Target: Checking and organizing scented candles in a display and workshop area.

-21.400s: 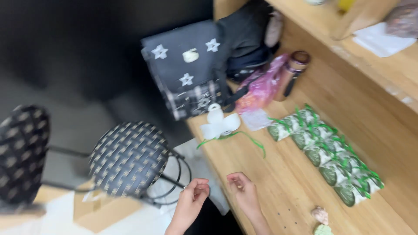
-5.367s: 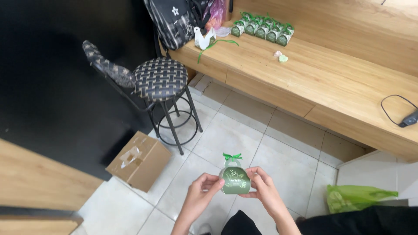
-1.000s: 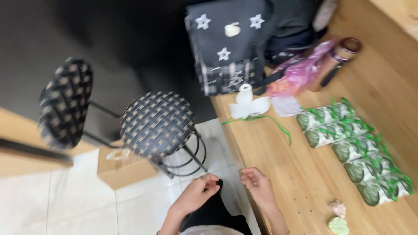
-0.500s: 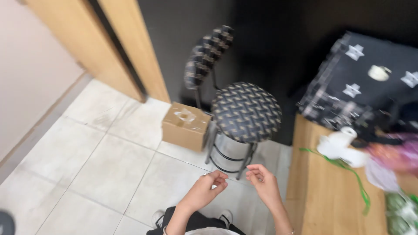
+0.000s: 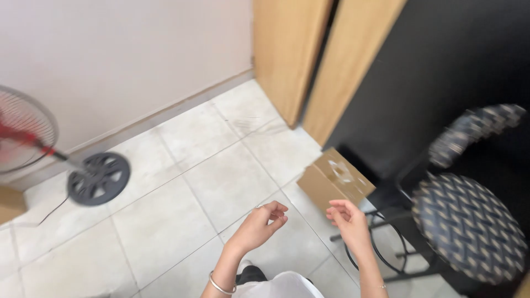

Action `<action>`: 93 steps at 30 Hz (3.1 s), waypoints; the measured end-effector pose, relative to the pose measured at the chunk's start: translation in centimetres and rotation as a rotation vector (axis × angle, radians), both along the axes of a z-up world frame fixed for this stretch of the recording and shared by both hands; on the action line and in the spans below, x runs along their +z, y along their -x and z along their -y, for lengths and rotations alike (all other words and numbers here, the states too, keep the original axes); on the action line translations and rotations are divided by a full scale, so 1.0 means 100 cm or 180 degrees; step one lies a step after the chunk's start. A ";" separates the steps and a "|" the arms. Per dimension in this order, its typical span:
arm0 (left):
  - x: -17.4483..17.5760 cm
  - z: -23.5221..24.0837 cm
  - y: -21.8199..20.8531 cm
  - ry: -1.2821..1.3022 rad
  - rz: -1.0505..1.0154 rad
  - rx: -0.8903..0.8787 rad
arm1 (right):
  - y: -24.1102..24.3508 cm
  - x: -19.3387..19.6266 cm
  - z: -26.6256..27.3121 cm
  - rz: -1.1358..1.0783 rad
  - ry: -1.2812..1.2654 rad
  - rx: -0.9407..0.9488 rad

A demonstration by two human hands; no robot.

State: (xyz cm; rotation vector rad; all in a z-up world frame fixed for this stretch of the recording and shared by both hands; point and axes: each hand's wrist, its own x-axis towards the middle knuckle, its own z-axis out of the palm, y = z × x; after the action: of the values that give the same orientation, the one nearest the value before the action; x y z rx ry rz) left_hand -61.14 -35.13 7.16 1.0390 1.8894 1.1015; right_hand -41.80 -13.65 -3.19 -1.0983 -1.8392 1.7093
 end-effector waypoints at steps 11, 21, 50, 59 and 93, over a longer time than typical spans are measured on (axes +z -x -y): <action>0.009 0.142 0.108 0.0373 0.0202 0.1736 | 0.235 -0.003 0.069 0.0366 -0.0026 0.1427; -0.001 0.234 0.182 0.0317 0.0422 0.3334 | 0.454 0.024 0.172 0.0506 -0.0174 0.2934; -0.019 0.489 0.422 -0.0235 0.0358 0.6135 | 0.860 0.014 0.609 0.0252 -0.0484 0.6103; 0.031 0.704 0.506 -0.0095 0.0181 0.6138 | 0.923 0.073 0.846 -0.0242 -0.0471 0.6332; 0.015 1.331 0.769 -0.0359 0.0581 0.7945 | 1.214 0.062 1.559 0.0006 -0.0631 0.7549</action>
State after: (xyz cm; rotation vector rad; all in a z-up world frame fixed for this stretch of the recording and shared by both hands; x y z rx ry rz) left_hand -138.06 -168.21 8.67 -2.2010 2.1482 1.9955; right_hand -163.20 -169.54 3.02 2.2067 -3.0286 1.6660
